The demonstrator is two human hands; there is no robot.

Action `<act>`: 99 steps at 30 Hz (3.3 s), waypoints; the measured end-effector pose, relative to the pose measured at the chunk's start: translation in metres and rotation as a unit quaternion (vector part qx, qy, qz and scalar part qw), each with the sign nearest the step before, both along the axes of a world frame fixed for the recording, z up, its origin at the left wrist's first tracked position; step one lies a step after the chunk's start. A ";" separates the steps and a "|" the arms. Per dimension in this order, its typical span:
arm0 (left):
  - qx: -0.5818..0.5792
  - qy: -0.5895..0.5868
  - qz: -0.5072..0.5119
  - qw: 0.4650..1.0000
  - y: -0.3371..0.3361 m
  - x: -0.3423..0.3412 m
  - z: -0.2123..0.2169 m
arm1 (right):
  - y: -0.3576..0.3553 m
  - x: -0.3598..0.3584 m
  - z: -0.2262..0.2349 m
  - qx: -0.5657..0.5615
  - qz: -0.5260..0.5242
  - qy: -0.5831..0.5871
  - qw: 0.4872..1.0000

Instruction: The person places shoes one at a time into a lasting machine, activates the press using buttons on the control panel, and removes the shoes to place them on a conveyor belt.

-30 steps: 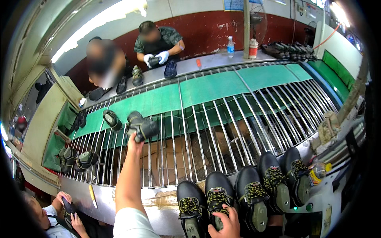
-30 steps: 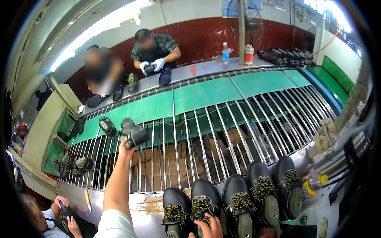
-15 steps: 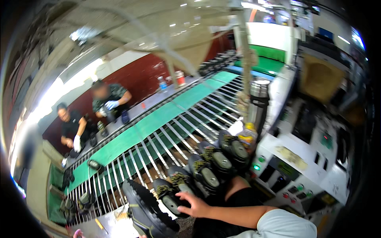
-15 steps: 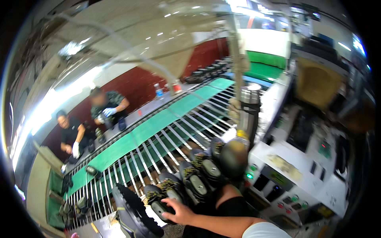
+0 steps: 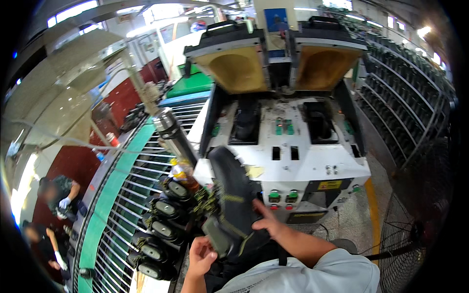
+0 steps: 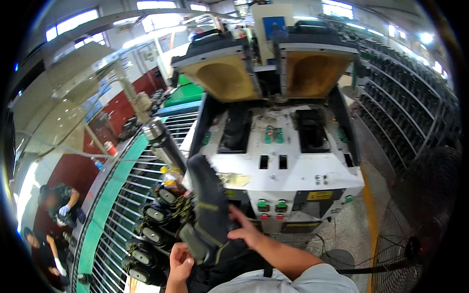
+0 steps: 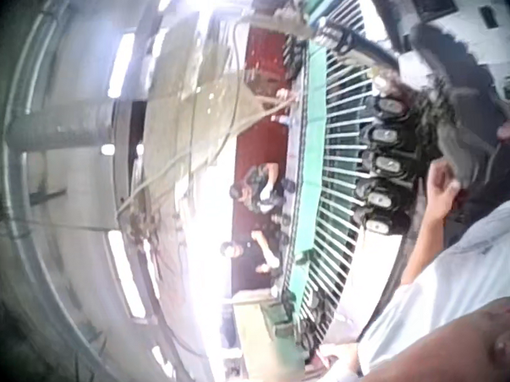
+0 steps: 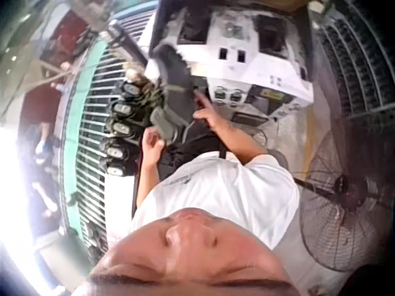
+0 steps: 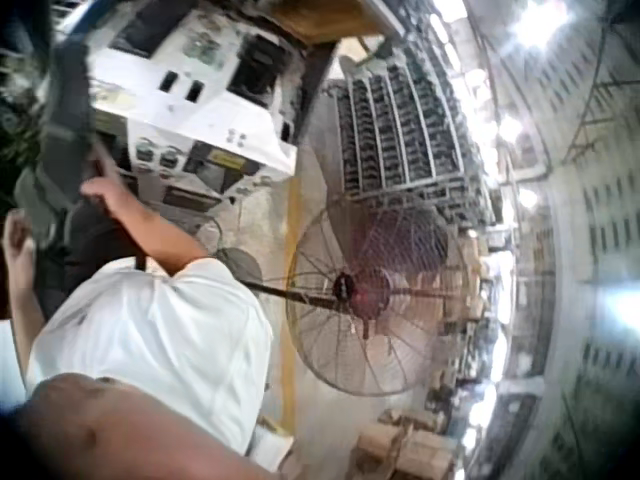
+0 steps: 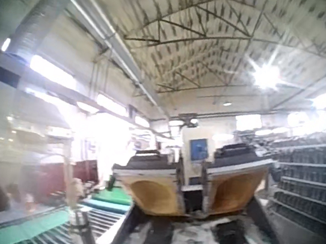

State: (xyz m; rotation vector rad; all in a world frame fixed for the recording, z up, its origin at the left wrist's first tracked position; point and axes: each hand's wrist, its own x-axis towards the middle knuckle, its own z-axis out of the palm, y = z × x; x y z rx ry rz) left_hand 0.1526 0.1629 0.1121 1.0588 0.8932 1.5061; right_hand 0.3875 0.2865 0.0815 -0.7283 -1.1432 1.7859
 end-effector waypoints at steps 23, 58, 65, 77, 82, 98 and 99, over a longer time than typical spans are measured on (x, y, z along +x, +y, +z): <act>-0.326 0.260 0.124 0.900 0.107 0.004 -0.183 | 0.332 0.263 0.082 -0.003 -0.357 -0.730 0.583; -0.020 0.399 -0.301 0.866 0.229 0.226 -0.154 | 0.046 0.336 -0.113 -0.254 -0.624 0.126 0.728; -0.078 0.328 -0.127 0.933 0.161 0.090 -0.158 | 0.010 0.222 -0.189 0.070 -0.150 -0.642 0.748; -0.263 0.411 0.299 0.820 -0.045 -0.081 -0.152 | 0.383 -0.055 0.047 0.336 -0.427 -0.556 0.629; -0.320 0.222 0.284 0.876 -0.051 -0.101 -0.191 | 0.420 -0.073 0.071 -0.035 -0.327 -0.630 0.704; -0.272 0.384 0.119 0.875 -0.017 -0.087 -0.133 | 0.244 0.028 -0.021 0.196 -0.446 -0.167 0.857; -0.240 0.343 0.099 0.903 -0.015 -0.084 -0.125 | 0.225 0.032 -0.013 0.172 -0.391 -0.171 0.888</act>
